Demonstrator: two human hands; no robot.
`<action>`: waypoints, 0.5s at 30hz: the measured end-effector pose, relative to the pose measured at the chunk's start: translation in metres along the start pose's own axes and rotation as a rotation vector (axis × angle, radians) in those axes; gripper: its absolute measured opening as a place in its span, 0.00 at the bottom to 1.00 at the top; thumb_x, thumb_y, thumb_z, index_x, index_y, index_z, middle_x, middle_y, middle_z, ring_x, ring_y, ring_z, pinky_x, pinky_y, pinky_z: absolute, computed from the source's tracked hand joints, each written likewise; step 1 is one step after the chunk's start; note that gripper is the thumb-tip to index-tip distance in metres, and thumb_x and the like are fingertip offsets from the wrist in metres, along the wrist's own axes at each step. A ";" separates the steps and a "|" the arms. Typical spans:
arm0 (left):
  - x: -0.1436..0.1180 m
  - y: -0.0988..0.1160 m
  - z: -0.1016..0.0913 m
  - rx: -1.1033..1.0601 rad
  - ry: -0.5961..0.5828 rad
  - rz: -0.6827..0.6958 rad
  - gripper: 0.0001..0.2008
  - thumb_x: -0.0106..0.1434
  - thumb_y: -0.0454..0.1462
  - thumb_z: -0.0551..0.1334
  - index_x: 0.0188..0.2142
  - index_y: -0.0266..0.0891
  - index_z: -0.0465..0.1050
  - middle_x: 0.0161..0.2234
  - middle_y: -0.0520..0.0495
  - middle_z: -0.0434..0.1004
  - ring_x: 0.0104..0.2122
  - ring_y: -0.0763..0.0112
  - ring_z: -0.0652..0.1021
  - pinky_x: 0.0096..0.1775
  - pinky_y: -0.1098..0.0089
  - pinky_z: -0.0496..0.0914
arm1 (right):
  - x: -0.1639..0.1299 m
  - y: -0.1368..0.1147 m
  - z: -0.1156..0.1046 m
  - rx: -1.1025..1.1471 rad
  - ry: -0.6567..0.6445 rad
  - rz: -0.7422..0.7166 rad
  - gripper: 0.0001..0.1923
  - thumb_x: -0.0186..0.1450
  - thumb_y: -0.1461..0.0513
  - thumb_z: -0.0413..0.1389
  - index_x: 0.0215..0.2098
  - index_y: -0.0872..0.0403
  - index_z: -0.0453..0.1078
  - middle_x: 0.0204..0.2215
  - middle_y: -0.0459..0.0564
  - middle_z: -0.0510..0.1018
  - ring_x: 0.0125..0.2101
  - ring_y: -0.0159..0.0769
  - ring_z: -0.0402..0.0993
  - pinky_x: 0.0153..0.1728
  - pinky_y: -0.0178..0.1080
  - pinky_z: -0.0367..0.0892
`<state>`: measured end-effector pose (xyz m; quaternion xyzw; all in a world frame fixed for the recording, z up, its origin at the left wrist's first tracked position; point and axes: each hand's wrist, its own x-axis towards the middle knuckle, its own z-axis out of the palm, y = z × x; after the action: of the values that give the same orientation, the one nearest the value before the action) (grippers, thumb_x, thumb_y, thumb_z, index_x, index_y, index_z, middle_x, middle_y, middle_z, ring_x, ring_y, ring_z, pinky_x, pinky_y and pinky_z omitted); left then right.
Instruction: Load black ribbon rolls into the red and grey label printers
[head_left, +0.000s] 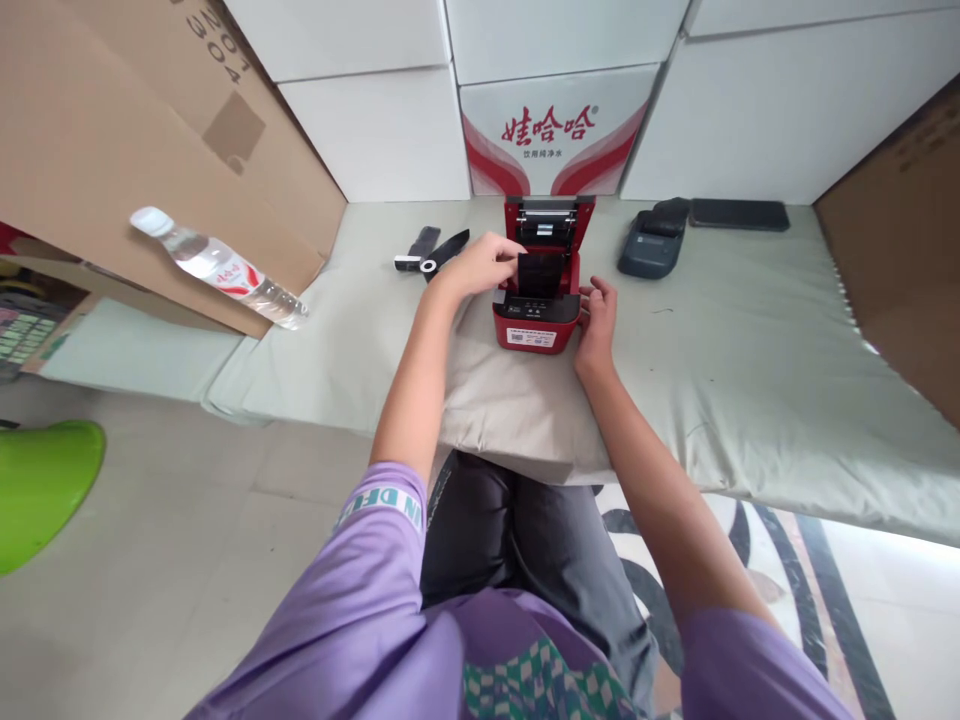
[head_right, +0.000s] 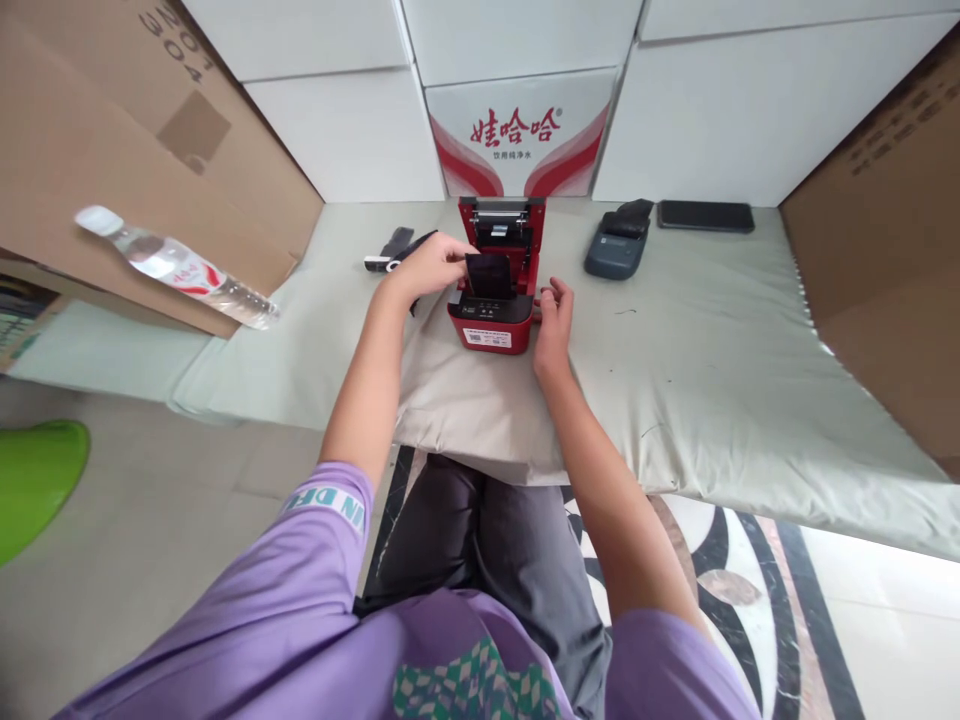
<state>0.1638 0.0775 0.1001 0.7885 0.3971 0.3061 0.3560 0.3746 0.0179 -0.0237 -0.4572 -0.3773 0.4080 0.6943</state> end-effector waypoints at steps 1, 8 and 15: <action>0.007 0.001 -0.002 0.044 -0.057 -0.025 0.09 0.68 0.36 0.67 0.30 0.40 0.78 0.27 0.49 0.77 0.33 0.64 0.80 0.45 0.60 0.78 | 0.000 -0.001 0.000 -0.001 0.007 0.002 0.35 0.64 0.32 0.59 0.57 0.44 0.69 0.52 0.49 0.75 0.46 0.37 0.78 0.46 0.43 0.77; 0.033 0.018 0.014 0.577 -0.289 -0.240 0.16 0.55 0.25 0.62 0.38 0.44 0.82 0.34 0.49 0.84 0.50 0.52 0.82 0.69 0.44 0.66 | -0.002 -0.004 0.000 -0.018 -0.002 0.019 0.36 0.64 0.31 0.59 0.57 0.44 0.70 0.51 0.49 0.76 0.46 0.38 0.78 0.49 0.45 0.76; 0.037 0.022 0.020 0.585 -0.284 -0.184 0.14 0.57 0.26 0.65 0.39 0.43 0.84 0.34 0.48 0.85 0.51 0.53 0.84 0.72 0.44 0.66 | -0.005 -0.010 0.001 -0.040 0.000 0.024 0.35 0.63 0.32 0.60 0.56 0.45 0.70 0.51 0.50 0.76 0.48 0.39 0.77 0.51 0.46 0.76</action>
<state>0.2062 0.0931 0.1145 0.8529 0.4843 0.0328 0.1924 0.3742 0.0107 -0.0153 -0.4755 -0.3799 0.4086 0.6802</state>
